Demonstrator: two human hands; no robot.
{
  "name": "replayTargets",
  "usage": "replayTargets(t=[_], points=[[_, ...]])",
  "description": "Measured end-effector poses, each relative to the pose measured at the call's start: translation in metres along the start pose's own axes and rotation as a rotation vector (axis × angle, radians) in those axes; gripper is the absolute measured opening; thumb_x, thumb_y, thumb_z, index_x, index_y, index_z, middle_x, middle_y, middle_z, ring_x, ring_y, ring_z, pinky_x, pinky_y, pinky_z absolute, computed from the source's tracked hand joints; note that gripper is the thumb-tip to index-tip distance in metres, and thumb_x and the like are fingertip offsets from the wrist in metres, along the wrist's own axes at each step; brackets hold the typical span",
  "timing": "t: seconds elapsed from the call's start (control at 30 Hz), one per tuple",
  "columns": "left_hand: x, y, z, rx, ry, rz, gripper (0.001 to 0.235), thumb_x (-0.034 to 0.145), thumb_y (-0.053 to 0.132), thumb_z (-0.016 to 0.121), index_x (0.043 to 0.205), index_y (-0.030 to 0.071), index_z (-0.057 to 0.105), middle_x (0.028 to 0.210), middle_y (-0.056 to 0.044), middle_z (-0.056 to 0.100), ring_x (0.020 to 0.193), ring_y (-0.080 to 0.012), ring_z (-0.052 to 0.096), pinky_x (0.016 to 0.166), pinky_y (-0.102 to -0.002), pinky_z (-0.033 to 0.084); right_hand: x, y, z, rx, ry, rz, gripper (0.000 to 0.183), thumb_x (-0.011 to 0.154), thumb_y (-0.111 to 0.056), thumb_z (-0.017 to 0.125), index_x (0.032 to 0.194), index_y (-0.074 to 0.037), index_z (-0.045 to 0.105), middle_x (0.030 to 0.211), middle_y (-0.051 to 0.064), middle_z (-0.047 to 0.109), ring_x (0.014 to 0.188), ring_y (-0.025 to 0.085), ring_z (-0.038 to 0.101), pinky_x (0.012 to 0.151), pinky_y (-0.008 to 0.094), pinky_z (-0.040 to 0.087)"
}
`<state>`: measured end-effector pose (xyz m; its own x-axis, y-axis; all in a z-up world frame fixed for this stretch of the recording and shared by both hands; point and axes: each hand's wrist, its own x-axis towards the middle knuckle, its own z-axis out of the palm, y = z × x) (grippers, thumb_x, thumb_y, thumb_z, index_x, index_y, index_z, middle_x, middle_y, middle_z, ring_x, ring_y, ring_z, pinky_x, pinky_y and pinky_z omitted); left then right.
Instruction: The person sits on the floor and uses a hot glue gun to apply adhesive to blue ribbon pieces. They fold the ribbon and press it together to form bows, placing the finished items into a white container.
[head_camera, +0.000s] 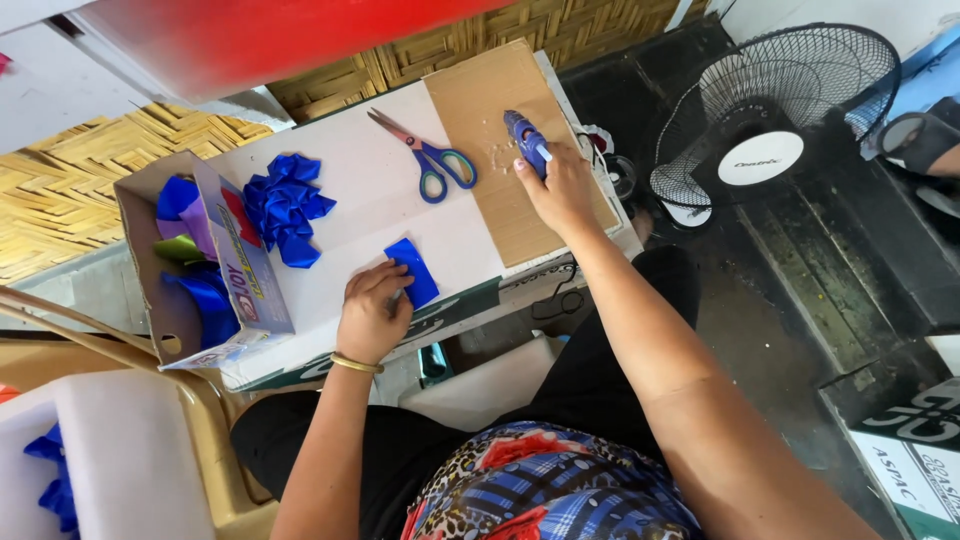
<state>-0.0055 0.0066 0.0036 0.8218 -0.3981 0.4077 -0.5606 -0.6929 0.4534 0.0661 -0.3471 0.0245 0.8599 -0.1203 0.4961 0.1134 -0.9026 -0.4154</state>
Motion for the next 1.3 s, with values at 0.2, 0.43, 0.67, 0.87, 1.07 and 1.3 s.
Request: replayTargets(t=[0.2, 0.43, 0.67, 0.87, 1.07, 1.3], points=[[0.000, 0.001, 0.000, 0.003, 0.004, 0.008, 0.028, 0.076, 0.009, 0.071, 0.101, 0.017, 0.080, 0.113, -0.002, 0.077, 0.121, -0.0231, 0.068, 0.106, -0.041, 0.047, -0.001, 0.000, 0.001, 0.006, 0.009, 0.006, 0.047, 0.102, -0.054, 0.060, 0.104, -0.007, 0.067, 0.093, 0.013, 0.070, 0.092, 0.036, 0.069, 0.078, 0.054, 0.052], [0.000, 0.000, 0.000, 0.002, 0.007, 0.011, 0.027, 0.076, 0.009, 0.071, 0.100, 0.017, 0.080, 0.112, -0.002, 0.077, 0.120, -0.0233, 0.069, 0.105, -0.041, 0.048, -0.002, 0.004, 0.006, 0.033, 0.061, -0.005, 0.052, 0.099, -0.058, 0.064, 0.107, -0.006, 0.066, 0.094, 0.012, 0.069, 0.090, 0.034, 0.070, 0.077, 0.052, 0.053], [0.006, 0.000, -0.003, -0.027, 0.047, 0.049, 0.025, 0.076, 0.008, 0.073, 0.099, 0.016, 0.081, 0.109, -0.003, 0.078, 0.116, -0.0248, 0.071, 0.103, -0.042, 0.050, -0.009, 0.022, -0.053, 0.711, 0.096, 0.157, 0.047, 0.096, -0.022, 0.071, 0.136, -0.001, 0.057, 0.126, 0.019, 0.065, 0.117, 0.035, 0.064, 0.096, 0.048, 0.051], [0.010, 0.012, -0.010, -0.021, 0.025, 0.046, 0.020, 0.081, 0.011, 0.076, 0.100, 0.015, 0.081, 0.109, -0.007, 0.078, 0.112, -0.0279, 0.071, 0.100, -0.044, 0.051, -0.066, 0.138, -0.123, 0.607, 0.157, 0.385, 0.014, 0.106, -0.012, 0.063, 0.118, -0.006, 0.067, 0.107, 0.014, 0.065, 0.105, 0.031, 0.067, 0.096, 0.043, 0.050], [0.022, 0.025, -0.009, 0.076, -0.056, 0.077, 0.013, 0.088, 0.017, 0.074, 0.099, 0.011, 0.076, 0.114, -0.005, 0.075, 0.116, -0.0265, 0.069, 0.106, -0.045, 0.048, -0.114, 0.294, -0.031, 0.337, -0.408, 1.003, 0.030, 0.099, -0.030, 0.062, 0.120, -0.013, 0.074, 0.110, 0.007, 0.075, 0.100, 0.021, 0.069, 0.088, 0.036, 0.049], [0.025, 0.028, 0.008, 0.134, 0.097, 0.031, 0.006, 0.079, 0.015, 0.076, 0.085, 0.016, 0.078, 0.105, -0.003, 0.077, 0.107, -0.0203, 0.074, 0.099, -0.035, 0.052, -0.136, 0.427, 0.155, -0.002, -0.718, 0.992, 0.063, 0.089, -0.045, 0.065, 0.141, -0.010, 0.059, 0.134, 0.023, 0.067, 0.125, 0.045, 0.062, 0.102, 0.052, 0.049]])
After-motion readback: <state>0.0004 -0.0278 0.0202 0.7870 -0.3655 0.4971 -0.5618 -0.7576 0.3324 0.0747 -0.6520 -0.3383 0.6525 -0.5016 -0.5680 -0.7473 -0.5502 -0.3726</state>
